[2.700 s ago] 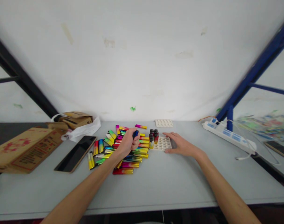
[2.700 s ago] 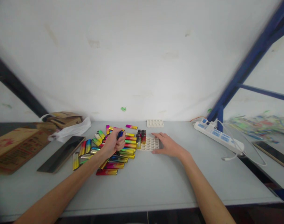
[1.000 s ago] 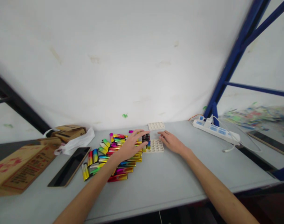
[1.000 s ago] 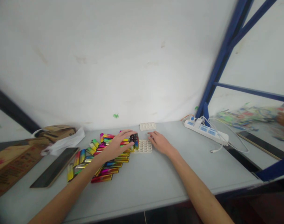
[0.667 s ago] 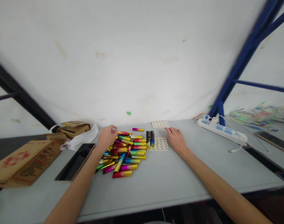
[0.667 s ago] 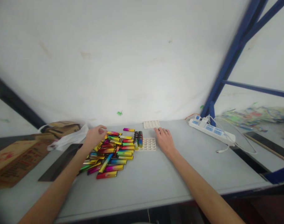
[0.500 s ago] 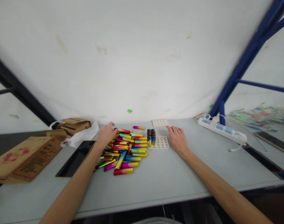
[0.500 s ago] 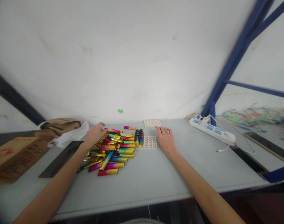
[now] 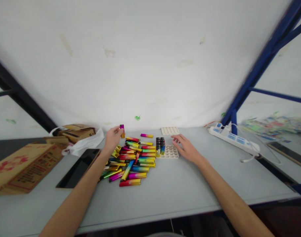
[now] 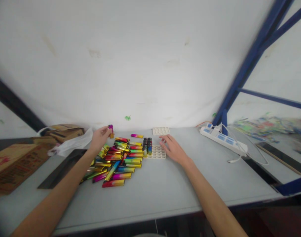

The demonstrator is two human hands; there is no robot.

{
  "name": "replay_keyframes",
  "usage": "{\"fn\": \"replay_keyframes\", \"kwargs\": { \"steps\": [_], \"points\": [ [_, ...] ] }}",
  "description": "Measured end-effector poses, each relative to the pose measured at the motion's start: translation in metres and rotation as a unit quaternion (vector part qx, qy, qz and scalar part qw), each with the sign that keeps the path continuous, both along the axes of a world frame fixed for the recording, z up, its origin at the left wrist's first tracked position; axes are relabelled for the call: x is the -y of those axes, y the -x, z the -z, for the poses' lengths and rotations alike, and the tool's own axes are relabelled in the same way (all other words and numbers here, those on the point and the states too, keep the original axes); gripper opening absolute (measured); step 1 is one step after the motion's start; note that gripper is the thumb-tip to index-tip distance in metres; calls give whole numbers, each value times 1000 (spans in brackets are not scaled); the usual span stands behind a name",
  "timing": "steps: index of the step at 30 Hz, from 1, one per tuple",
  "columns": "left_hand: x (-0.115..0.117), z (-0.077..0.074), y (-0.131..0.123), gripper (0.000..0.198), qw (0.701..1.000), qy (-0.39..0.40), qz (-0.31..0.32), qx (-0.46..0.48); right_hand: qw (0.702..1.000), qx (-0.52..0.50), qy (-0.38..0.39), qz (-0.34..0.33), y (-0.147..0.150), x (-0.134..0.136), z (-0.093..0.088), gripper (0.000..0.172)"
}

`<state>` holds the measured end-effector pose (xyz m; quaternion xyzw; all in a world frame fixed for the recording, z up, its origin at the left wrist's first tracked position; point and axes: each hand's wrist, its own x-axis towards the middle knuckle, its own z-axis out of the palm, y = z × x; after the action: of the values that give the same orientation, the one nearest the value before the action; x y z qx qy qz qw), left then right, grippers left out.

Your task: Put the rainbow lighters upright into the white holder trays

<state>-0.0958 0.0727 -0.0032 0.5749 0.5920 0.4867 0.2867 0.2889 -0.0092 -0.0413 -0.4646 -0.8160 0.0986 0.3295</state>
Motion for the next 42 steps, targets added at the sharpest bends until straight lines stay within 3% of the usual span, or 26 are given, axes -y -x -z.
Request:
{"fn": "replay_keyframes", "kwargs": {
  "steps": [3,5,8,11,15,23,34,37,42],
  "points": [
    [22,-16,-19,33,980,-39,48,189,998,20,40,-49,-8,5,-3,61],
    [41,-27,-37,34,958,-6,114,265,996,35,65,-58,-11,6,-1,78],
    [66,-36,-64,28,912,72,212,343,993,50,83,-64,-11,6,3,86],
    [81,-33,-85,38,872,151,276,375,993,50,84,-62,-9,5,3,84],
    [88,-19,-97,46,851,197,304,380,993,48,90,-68,-9,7,1,88],
    [94,-8,-97,40,841,220,304,389,991,68,93,-63,-8,5,9,105],
    [97,-7,-98,39,857,211,292,368,991,74,89,-71,-9,2,11,99],
    [97,-8,-101,34,886,161,291,323,992,65,89,-68,-8,2,9,104],
    [94,-20,-106,24,932,-7,326,157,991,57,96,-70,-7,3,5,106]
  ]
}}
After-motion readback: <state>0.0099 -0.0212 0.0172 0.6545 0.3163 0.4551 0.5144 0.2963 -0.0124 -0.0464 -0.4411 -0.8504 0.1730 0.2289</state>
